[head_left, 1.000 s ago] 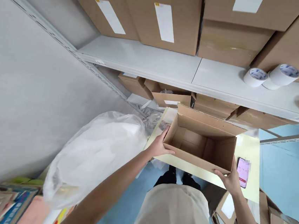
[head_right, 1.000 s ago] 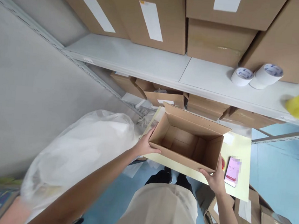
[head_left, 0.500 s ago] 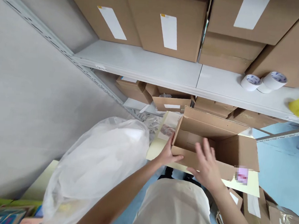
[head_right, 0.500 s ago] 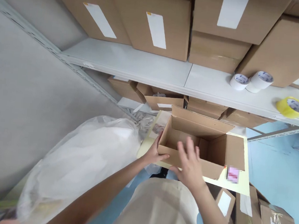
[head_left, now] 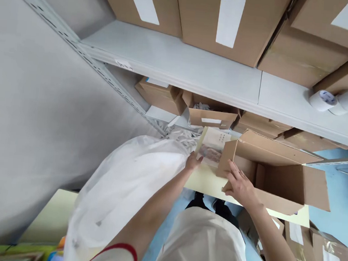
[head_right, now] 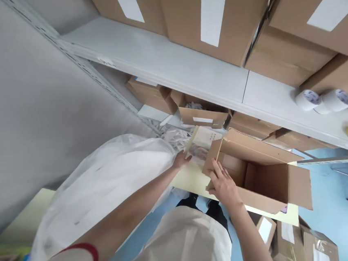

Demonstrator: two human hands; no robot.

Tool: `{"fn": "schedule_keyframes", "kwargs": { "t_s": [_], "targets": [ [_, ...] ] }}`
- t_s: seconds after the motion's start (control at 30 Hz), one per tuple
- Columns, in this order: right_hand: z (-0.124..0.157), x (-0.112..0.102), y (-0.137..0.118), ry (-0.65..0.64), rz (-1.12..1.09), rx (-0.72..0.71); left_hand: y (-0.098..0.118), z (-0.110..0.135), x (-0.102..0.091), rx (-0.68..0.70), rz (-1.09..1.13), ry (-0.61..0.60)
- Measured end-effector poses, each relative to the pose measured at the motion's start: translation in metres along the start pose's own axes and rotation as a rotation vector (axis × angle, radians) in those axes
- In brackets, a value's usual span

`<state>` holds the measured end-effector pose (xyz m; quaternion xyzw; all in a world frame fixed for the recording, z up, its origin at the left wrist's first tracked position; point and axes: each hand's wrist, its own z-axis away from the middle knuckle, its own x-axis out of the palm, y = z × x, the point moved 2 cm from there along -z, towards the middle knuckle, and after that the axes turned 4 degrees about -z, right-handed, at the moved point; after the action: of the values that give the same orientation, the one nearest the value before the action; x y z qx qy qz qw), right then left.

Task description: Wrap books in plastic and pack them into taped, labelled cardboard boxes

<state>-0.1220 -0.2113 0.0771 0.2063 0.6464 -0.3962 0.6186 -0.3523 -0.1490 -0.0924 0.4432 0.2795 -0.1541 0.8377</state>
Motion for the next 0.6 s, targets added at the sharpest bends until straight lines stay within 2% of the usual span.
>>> {"fn": "schedule_keyframes", "kwargs": {
  "t_s": [0.07, 0.17, 0.27, 0.37, 0.47, 0.6],
  "targets": [
    [0.002, 0.002, -0.002, -0.006, -0.002, 0.000, 0.001, -0.012, 0.015, -0.077, -0.073, 0.006],
    [0.002, 0.001, -0.004, -0.024, -0.010, 0.007, 0.009, -0.017, 0.038, -0.124, -0.158, 0.036],
    [0.002, -0.001, -0.005, -0.042, -0.024, 0.002, 0.017, -0.018, 0.049, -0.144, -0.198, 0.054],
    [0.003, -0.002, -0.004, -0.038, -0.037, 0.002, 0.021, -0.026, 0.044, -0.158, -0.199, 0.033],
    [0.004, -0.001, -0.002, -0.035, -0.044, 0.005, 0.024, -0.029, 0.033, -0.115, -0.153, -0.012],
    [0.004, 0.003, -0.001, -0.050, -0.060, -0.027, 0.034, -0.011, 0.015, -0.036, -0.081, 0.022]
  ]
}}
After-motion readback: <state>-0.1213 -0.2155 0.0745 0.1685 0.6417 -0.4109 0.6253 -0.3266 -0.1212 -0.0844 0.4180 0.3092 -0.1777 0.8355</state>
